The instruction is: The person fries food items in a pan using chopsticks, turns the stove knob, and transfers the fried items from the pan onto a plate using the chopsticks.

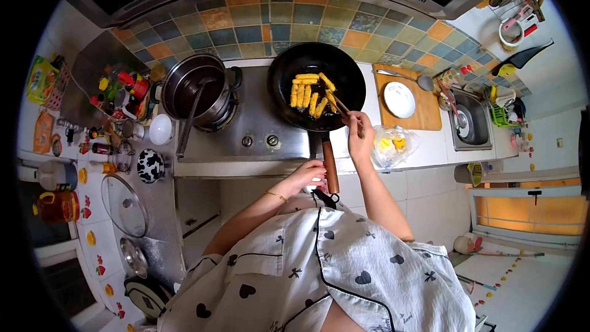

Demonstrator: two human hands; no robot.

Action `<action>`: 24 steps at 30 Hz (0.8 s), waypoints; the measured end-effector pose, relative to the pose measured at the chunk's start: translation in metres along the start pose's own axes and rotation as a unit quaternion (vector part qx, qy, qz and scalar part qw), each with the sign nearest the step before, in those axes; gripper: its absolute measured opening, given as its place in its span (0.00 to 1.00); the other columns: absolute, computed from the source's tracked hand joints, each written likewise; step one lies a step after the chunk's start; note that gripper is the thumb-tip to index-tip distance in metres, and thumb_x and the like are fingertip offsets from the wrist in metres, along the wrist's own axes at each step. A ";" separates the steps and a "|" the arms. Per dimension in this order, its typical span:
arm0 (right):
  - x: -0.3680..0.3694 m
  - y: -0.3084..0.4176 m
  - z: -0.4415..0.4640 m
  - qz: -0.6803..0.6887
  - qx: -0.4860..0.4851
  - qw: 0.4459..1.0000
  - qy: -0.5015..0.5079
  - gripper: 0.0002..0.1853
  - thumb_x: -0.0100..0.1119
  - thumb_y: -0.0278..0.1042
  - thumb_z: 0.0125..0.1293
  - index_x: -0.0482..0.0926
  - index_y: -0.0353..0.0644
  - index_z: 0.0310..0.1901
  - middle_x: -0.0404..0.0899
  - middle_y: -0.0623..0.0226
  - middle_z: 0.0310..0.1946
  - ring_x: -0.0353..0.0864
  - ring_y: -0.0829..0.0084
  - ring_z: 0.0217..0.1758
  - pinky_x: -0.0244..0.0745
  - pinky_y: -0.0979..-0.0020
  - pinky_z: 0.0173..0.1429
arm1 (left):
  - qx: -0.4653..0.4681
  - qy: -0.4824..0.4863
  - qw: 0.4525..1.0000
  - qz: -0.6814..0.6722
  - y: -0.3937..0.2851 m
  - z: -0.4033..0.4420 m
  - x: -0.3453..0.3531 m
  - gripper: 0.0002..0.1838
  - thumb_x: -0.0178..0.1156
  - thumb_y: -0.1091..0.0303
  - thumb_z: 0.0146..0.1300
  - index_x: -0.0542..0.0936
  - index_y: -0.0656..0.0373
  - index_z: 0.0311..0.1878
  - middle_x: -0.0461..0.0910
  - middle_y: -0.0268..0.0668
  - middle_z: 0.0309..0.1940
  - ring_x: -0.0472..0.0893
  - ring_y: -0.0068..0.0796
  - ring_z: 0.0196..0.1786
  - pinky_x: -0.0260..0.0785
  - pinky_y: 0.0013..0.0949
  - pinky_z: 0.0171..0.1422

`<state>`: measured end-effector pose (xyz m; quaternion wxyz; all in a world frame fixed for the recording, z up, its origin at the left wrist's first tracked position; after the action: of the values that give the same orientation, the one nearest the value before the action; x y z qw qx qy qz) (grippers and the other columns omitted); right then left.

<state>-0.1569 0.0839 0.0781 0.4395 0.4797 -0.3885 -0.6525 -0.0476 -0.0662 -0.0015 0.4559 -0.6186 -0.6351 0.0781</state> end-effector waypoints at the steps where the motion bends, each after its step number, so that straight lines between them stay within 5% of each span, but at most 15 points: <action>1: -0.004 0.003 -0.001 0.013 0.007 1.000 0.000 0.10 0.49 0.31 0.73 0.76 0.32 0.44 0.82 0.59 0.35 0.85 0.69 0.40 0.77 0.72 0.47 | -0.002 -0.002 1.000 0.004 0.000 0.001 0.001 0.17 0.55 0.64 0.69 0.72 0.59 0.58 0.77 0.35 0.52 0.79 0.28 0.55 0.74 0.33 0.54; 9: -0.014 0.022 -0.022 0.076 0.060 0.995 0.027 0.10 0.49 0.33 0.74 0.75 0.33 0.41 0.80 0.61 0.31 0.84 0.73 0.35 0.78 0.74 0.41 | -0.014 0.008 1.000 0.011 -0.003 -0.002 0.004 0.18 0.56 0.63 0.69 0.72 0.59 0.59 0.76 0.34 0.52 0.78 0.28 0.55 0.73 0.34 0.56; 12: -0.007 0.021 -0.028 0.065 0.073 0.994 0.054 0.10 0.50 0.33 0.75 0.75 0.34 0.42 0.81 0.62 0.30 0.85 0.73 0.38 0.79 0.75 0.42 | 0.011 -0.015 1.000 0.002 -0.004 -0.003 0.007 0.13 0.55 0.65 0.68 0.74 0.60 0.52 0.77 0.34 0.42 0.81 0.25 0.43 0.77 0.34 0.52; 15: -0.005 0.010 -0.025 -0.025 0.000 0.999 0.047 0.10 0.50 0.33 0.74 0.75 0.34 0.42 0.81 0.63 0.31 0.85 0.73 0.38 0.79 0.75 0.43 | 0.013 -0.018 1.000 0.001 -0.005 -0.004 0.008 0.13 0.55 0.65 0.68 0.73 0.60 0.52 0.77 0.35 0.42 0.81 0.25 0.44 0.77 0.34 0.52; 24: -0.020 0.012 -0.020 0.000 0.026 0.999 -0.019 0.10 0.49 0.32 0.75 0.75 0.32 0.41 0.80 0.63 0.32 0.84 0.74 0.36 0.78 0.75 0.43 | 0.008 -0.019 1.000 0.000 -0.003 -0.002 0.005 0.17 0.56 0.65 0.68 0.71 0.63 0.55 0.76 0.38 0.45 0.80 0.28 0.46 0.77 0.33 0.52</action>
<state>-0.1321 0.0973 0.0899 0.4196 0.4783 -0.4139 -0.6511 -0.0472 -0.0632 0.0039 0.4485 -0.6134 -0.6431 0.0950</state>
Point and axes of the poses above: each hand's wrist, its own z-axis towards the middle knuckle, its own x-axis out of the palm, y = z × x, the point moved 2 cm from there along z, towards the middle knuckle
